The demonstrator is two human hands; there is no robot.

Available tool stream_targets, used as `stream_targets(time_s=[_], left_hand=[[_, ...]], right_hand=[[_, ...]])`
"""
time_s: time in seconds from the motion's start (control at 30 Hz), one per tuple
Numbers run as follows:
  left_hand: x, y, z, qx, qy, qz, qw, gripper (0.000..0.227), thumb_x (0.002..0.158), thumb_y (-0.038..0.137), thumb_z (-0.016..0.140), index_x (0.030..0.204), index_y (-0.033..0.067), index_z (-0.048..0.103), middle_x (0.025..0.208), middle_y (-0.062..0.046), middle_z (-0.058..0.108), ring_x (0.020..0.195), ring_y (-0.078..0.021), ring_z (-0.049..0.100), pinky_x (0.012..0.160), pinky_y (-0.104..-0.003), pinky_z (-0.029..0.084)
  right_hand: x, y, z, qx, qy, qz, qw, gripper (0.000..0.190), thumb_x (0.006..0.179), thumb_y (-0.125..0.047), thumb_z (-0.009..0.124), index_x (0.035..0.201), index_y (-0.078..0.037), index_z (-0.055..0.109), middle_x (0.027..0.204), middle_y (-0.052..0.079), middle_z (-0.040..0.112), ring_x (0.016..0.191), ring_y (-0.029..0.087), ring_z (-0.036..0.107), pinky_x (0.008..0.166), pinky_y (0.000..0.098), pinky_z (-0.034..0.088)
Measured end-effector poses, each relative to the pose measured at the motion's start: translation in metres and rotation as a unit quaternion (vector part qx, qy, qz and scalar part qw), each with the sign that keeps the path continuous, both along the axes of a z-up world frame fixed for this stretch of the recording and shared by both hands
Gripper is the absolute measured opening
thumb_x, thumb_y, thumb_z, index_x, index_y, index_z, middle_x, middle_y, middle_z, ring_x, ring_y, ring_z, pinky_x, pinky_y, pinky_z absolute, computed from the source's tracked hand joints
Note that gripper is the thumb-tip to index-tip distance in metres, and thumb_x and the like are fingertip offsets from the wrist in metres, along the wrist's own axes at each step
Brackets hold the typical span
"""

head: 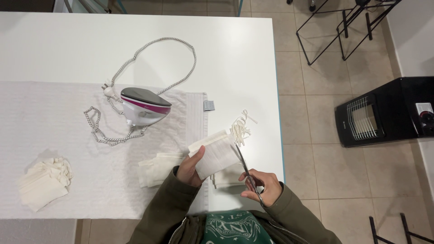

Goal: Trimming the edges of folded white fabric squares using scissors.

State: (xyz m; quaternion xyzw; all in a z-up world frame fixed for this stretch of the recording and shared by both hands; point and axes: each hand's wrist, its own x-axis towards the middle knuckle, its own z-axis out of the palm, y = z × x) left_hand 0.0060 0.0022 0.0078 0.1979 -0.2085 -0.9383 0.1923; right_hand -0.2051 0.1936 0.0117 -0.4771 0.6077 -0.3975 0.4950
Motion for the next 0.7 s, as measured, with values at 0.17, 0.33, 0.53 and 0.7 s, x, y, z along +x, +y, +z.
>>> stream_targets(time_s=[0.17, 0.33, 0.53, 0.7], left_hand=[[0.002, -0.004, -0.011, 0.002, -0.019, -0.001, 1.0, 0.06, 0.106, 0.032, 0.049, 0.152, -0.0053, 0.036, 0.141, -0.021, 0.057, 0.126, -0.0291, 0.061, 0.101, -0.041, 0.054], [0.001, -0.007, -0.015, 0.018, -0.018, -0.015, 1.0, 0.06, 0.106, 0.034, 0.047, 0.151, -0.0039, 0.038, 0.141, -0.019, 0.058, 0.125, -0.0282, 0.061, 0.1, -0.041, 0.054], [-0.002, -0.007, -0.012, 0.026, -0.035, -0.01, 0.999, 0.06, 0.105, 0.034, 0.047, 0.151, -0.003, 0.038, 0.141, -0.018, 0.059, 0.126, -0.0271, 0.062, 0.102, -0.04, 0.054], [-0.006, -0.008, -0.011, 0.028, -0.025, -0.016, 0.999, 0.06, 0.105, 0.034, 0.048, 0.151, -0.0032, 0.038, 0.14, -0.019, 0.059, 0.125, -0.0278, 0.062, 0.101, -0.041, 0.054]], right_hand=[[0.002, 0.001, 0.001, 0.02, 0.032, -0.013, 0.999, 0.039, 0.078, -0.027, 0.09, 0.103, -0.003, 0.073, 0.058, 0.0, 0.058, 0.051, 0.006, 0.05, 0.05, 0.0266, 0.042], [0.006, 0.002, -0.001, 0.023, 0.053, -0.032, 0.998, 0.033, 0.077, -0.025, 0.09, 0.097, -0.004, 0.073, 0.05, 0.0, 0.061, 0.045, 0.006, 0.056, 0.043, 0.026, 0.041], [0.008, 0.003, -0.011, 0.03, 0.086, -0.061, 0.994, 0.033, 0.076, -0.024, 0.089, 0.093, -0.003, 0.071, 0.047, 0.001, 0.06, 0.041, 0.006, 0.055, 0.041, 0.0265, 0.04], [0.002, 0.005, -0.024, 0.025, 0.06, -0.044, 0.997, 0.036, 0.075, -0.027, 0.091, 0.094, -0.003, 0.072, 0.052, 0.001, 0.061, 0.045, 0.006, 0.053, 0.044, 0.0269, 0.041]])
